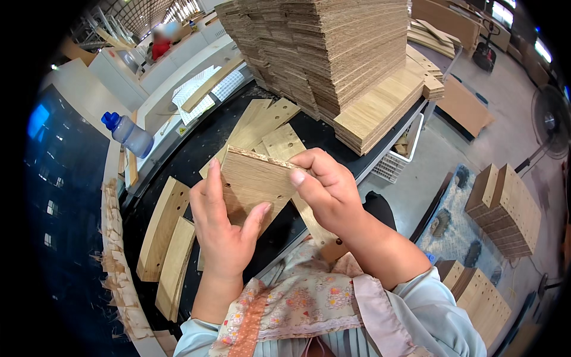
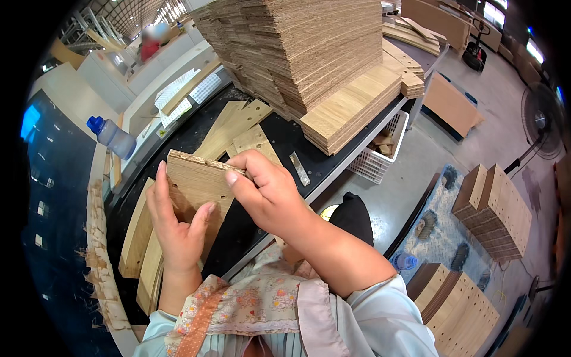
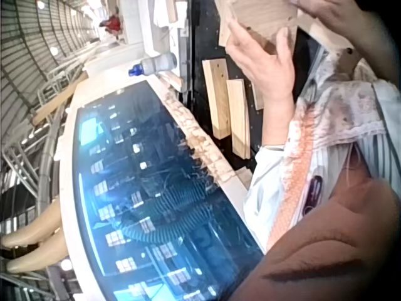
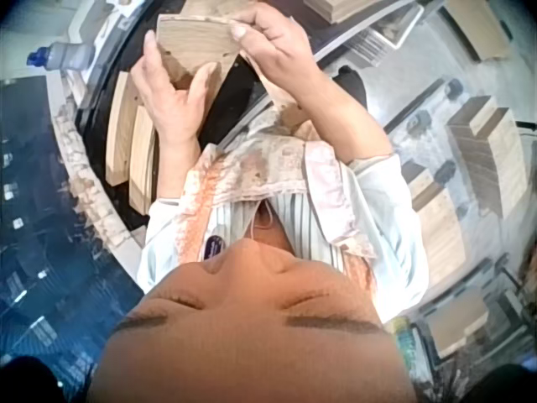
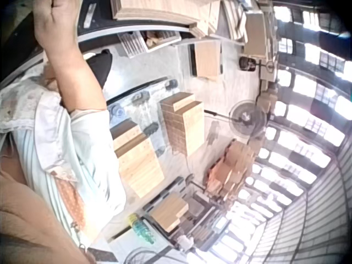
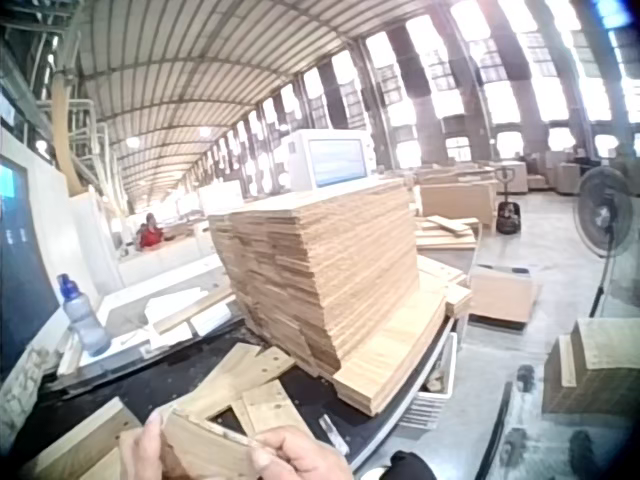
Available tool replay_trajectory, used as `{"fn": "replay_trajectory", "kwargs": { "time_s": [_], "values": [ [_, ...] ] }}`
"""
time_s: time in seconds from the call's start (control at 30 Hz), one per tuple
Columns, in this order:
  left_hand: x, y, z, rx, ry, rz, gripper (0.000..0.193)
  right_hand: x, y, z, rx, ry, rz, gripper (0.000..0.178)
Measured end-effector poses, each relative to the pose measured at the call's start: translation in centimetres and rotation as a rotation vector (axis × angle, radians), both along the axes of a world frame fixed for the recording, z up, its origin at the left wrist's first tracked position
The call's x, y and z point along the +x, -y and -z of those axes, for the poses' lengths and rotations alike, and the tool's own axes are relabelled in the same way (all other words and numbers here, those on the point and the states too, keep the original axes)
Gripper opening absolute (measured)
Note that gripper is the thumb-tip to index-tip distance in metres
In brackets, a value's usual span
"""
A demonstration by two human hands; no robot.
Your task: The person uses a sanding block to smooth the edges of small, pre-drilled wooden pieces. They handle the pieces one by one, sanding the edges and corners, then stacking the finished pieces on the table.
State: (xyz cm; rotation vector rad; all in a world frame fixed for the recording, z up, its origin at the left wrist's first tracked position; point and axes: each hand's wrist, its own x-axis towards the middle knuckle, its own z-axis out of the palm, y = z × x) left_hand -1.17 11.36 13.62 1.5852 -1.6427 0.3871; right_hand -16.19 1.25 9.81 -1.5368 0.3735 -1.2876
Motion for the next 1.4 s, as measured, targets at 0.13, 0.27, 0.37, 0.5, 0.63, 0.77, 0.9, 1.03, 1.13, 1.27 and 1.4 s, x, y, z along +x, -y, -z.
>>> {"fn": "replay_trajectory", "kwargs": {
  "time_s": [0.13, 0.27, 0.37, 0.5, 0.63, 0.77, 0.9, 1.03, 1.13, 1.27, 1.4],
  "values": [
    [0.1, 0.0, -0.2, 0.014, -0.022, 0.001, 0.088, -0.2, 0.0, 0.2, -0.073, 0.068, -0.013, 0.019],
    [-0.1, 0.0, -0.1, 0.017, -0.024, -0.002, 0.088, -0.5, 0.4, 0.1, -0.098, -0.017, 0.005, 0.021],
    [0.2, 0.0, -0.2, 0.051, 0.038, 0.000, 0.092, -0.9, 0.5, 0.0, -0.090, -0.020, -0.017, 0.020],
    [0.1, 0.1, -0.3, 0.061, 0.024, 0.009, 0.092, -0.7, 0.9, 0.4, -0.164, 0.050, 0.012, 0.017],
    [-0.1, 0.2, -0.1, 0.068, 0.033, 0.008, 0.092, -1.2, 0.8, 0.2, -0.129, -0.143, 0.067, 0.015],
    [-0.3, 0.3, 0.0, 0.066, -0.055, 0.017, 0.090, -1.1, 0.7, 0.1, -0.189, -0.148, 0.125, 0.016],
    [0.5, 1.1, -0.1, 0.054, -0.022, 0.060, 0.089, -1.8, 0.9, 0.4, -0.109, -0.057, -0.017, 0.016],
    [1.0, 1.9, -0.1, 0.110, -0.024, 0.058, 0.082, -2.5, 1.2, 0.1, -0.074, -0.039, -0.050, 0.014],
    [0.7, 3.2, 0.5, 0.229, -0.010, 0.030, 0.072, -3.9, 2.8, -0.1, -0.553, -0.294, 0.254, 0.013],
    [0.1, 5.7, 2.1, 0.543, 0.024, 0.007, 0.061, -6.1, 4.6, 0.4, -0.848, -0.574, 0.393, 0.018],
    [0.0, 9.0, 6.3, 0.815, 0.135, 0.038, 0.055, -7.9, 5.1, 3.3, -0.939, -0.847, 0.331, 0.020]
  ]
}}
